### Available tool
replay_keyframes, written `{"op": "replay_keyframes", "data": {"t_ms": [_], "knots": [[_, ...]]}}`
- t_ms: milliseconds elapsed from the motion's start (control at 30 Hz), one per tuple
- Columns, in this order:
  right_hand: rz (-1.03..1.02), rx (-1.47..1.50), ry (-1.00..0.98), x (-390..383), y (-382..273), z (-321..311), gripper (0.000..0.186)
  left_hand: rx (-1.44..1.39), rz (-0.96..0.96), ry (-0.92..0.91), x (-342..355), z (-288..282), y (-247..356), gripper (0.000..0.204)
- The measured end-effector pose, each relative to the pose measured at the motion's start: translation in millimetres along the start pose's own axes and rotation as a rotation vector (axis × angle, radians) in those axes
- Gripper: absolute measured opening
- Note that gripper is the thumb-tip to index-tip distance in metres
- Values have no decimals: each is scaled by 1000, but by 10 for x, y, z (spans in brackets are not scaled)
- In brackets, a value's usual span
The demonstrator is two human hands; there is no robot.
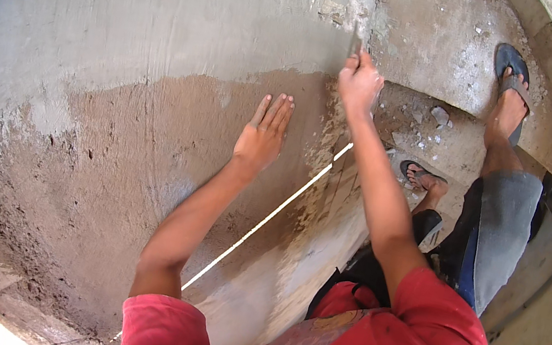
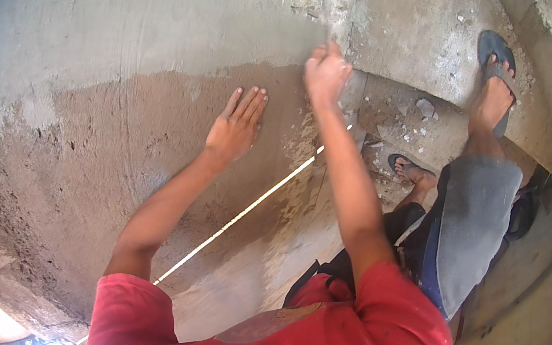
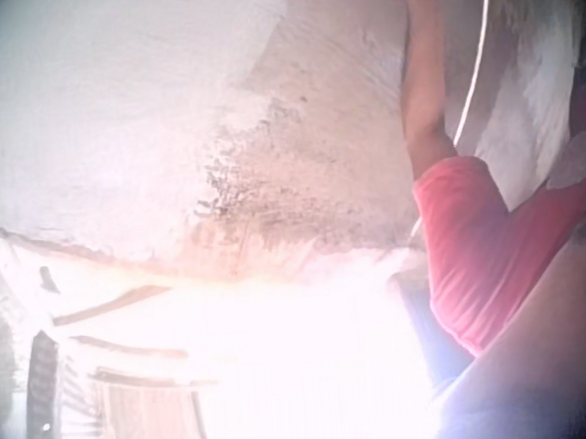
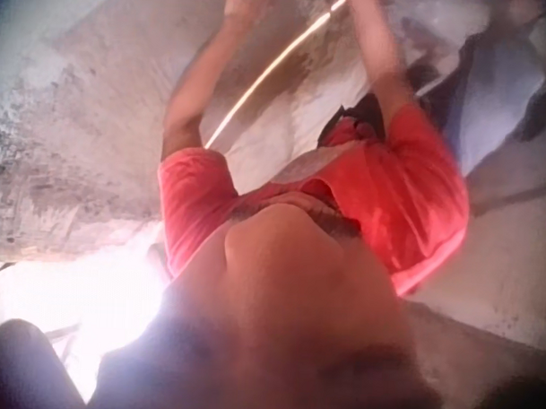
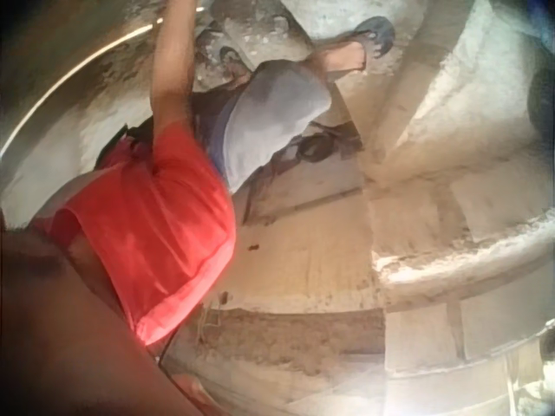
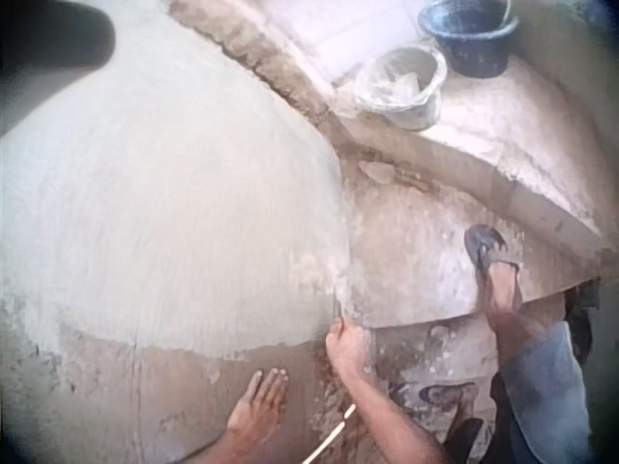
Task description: The person applies and smooths wet plaster onto a curved interior wall using a trowel and a pink float. They repeatedly scoop plaster from a bucket, spread it on the wall, and level the surface while standing on a spiral staircase.
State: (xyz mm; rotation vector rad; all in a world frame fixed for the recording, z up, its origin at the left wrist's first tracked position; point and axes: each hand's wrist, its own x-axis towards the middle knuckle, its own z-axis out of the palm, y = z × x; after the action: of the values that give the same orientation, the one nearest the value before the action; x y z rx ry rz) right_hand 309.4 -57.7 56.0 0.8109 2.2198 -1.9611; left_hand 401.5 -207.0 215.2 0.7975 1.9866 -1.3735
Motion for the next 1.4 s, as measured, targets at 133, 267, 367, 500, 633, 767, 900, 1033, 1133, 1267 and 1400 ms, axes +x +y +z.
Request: {"op": "replay_keyframes", "data": {"t_ms": [133,267,367,500,633,767,900,1033,1133,1267,1400], "knots": [[210,-96,-150,199,440,284,36,5,-14,24,26,27,2,63],[114,-73,-242,-62,148,483,37,20,-13,36,27,55,11,62],[46,23,-306,-177,-406,379,37,0,-18,46,24,60,14,61],[-19,174,-374,-305,-1055,49,32,-22,10,-26,33,50,14,62],[-89,354,-273,-153,-1093,-103,24,-58,7,3,26,42,-10,64],[-288,277,-25,230,-924,340,26,-87,23,-4,19,26,-18,64],[-469,-172,-283,-66,-990,629,38,-69,31,-24,76,-16,-37,61],[-749,194,-214,-575,-1111,250,39,-250,112,-343,110,-57,-25,65],[-368,80,-372,-65,-1056,-63,38,-189,50,-59,69,-45,-43,64],[-439,35,39,1010,-1036,83,40,-118,37,1,63,7,-25,64],[-395,-110,-315,1046,-930,308,47,-71,19,-1,62,43,-14,62]]}}
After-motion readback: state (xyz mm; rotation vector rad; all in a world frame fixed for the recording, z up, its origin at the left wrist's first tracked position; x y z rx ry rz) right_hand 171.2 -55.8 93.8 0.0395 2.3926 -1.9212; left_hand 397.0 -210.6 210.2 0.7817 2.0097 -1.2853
